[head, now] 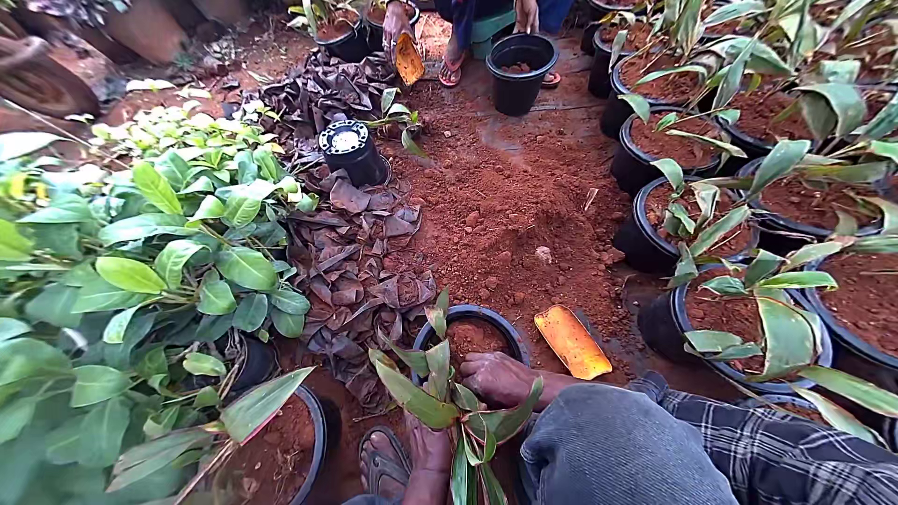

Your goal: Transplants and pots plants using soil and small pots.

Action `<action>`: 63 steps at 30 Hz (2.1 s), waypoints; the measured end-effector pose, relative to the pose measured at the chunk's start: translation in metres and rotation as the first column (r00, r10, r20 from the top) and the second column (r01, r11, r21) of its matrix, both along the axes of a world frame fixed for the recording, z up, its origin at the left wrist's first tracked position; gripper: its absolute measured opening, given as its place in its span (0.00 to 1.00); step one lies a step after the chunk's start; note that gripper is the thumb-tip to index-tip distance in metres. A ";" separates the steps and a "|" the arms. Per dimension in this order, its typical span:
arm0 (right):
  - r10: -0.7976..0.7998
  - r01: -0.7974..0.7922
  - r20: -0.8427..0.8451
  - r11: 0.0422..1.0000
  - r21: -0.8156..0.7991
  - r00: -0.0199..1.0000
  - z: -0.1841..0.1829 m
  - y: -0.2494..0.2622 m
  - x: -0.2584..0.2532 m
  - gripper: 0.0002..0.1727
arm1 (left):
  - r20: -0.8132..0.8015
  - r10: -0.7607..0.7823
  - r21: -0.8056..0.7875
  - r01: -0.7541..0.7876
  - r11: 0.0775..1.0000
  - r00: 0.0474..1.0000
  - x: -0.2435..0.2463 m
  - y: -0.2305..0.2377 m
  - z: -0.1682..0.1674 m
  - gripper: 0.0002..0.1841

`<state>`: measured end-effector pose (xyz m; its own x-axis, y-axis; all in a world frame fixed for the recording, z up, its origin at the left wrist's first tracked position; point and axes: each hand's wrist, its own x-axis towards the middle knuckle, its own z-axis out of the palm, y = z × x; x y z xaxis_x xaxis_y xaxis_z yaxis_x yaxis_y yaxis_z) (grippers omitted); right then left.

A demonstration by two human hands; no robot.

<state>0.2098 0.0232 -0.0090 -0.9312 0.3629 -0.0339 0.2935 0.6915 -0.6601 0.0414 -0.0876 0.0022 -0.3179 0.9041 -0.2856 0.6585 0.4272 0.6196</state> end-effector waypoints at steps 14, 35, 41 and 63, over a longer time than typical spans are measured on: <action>-0.037 0.062 0.247 0.994 -0.093 0.968 0.001 0.008 -0.006 0.15 | -0.195 -0.001 0.467 0.093 0.879 0.981 0.004 -0.025 -0.030 0.25; -0.312 0.337 0.409 0.941 0.010 0.858 0.003 0.021 -0.011 0.32 | -0.057 -0.025 0.122 0.032 0.992 0.998 0.003 -0.042 -0.006 0.29; -0.344 0.410 0.372 0.905 -0.114 0.862 -0.002 0.022 -0.011 0.23 | 0.149 0.007 0.267 -0.047 0.963 0.989 -0.005 -0.051 -0.033 0.39; -0.278 0.273 0.013 0.931 -0.241 0.961 -0.001 0.003 0.057 0.14 | -0.310 -0.052 0.430 0.188 0.883 0.949 0.000 -0.050 -0.027 0.26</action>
<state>0.2669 0.0259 -0.0104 -0.7974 0.5886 -0.1328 0.4343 0.4070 -0.8036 0.0412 -0.1378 -0.0249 -0.2033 0.9480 0.2447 0.8615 0.0544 0.5048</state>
